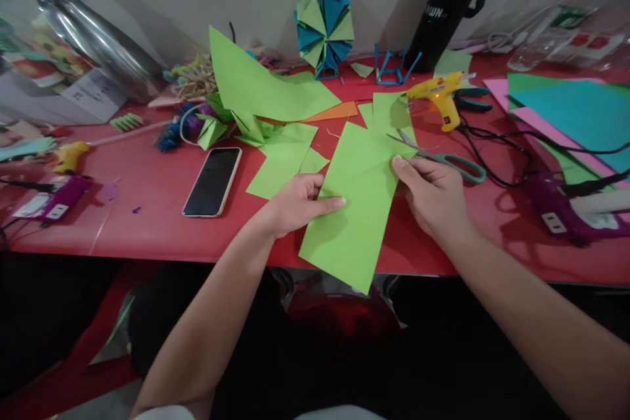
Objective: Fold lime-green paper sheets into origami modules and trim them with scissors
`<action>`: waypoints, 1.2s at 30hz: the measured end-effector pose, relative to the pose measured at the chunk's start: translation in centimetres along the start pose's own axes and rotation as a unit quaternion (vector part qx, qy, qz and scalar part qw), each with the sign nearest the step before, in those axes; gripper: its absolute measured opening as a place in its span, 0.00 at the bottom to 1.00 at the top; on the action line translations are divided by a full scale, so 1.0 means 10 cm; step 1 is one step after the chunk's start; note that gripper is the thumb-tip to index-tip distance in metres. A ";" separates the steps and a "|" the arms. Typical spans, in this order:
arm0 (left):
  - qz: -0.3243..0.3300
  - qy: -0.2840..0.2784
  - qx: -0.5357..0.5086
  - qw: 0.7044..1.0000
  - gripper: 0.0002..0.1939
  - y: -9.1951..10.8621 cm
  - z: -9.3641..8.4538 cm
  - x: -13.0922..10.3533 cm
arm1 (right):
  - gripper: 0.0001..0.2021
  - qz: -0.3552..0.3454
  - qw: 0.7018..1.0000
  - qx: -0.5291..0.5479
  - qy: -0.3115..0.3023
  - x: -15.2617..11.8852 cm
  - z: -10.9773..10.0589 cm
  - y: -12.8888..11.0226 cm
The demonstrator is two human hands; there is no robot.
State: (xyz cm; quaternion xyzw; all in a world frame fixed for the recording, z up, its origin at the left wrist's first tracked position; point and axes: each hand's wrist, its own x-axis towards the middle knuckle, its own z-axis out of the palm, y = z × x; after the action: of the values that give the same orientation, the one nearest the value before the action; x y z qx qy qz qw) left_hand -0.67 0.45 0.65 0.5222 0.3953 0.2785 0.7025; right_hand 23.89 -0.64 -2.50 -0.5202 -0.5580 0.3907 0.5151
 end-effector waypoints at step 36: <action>0.022 0.009 0.209 0.978 0.17 0.26 0.05 -0.07 | 0.28 0.116 0.969 0.059 -0.211 0.07 -0.08 -0.32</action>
State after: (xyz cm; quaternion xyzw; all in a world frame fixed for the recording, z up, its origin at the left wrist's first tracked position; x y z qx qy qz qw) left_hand -0.54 0.45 3.41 0.6639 0.4395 0.2100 0.5675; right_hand 24.16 -0.50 0.85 -0.4556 -0.5658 0.5814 0.3664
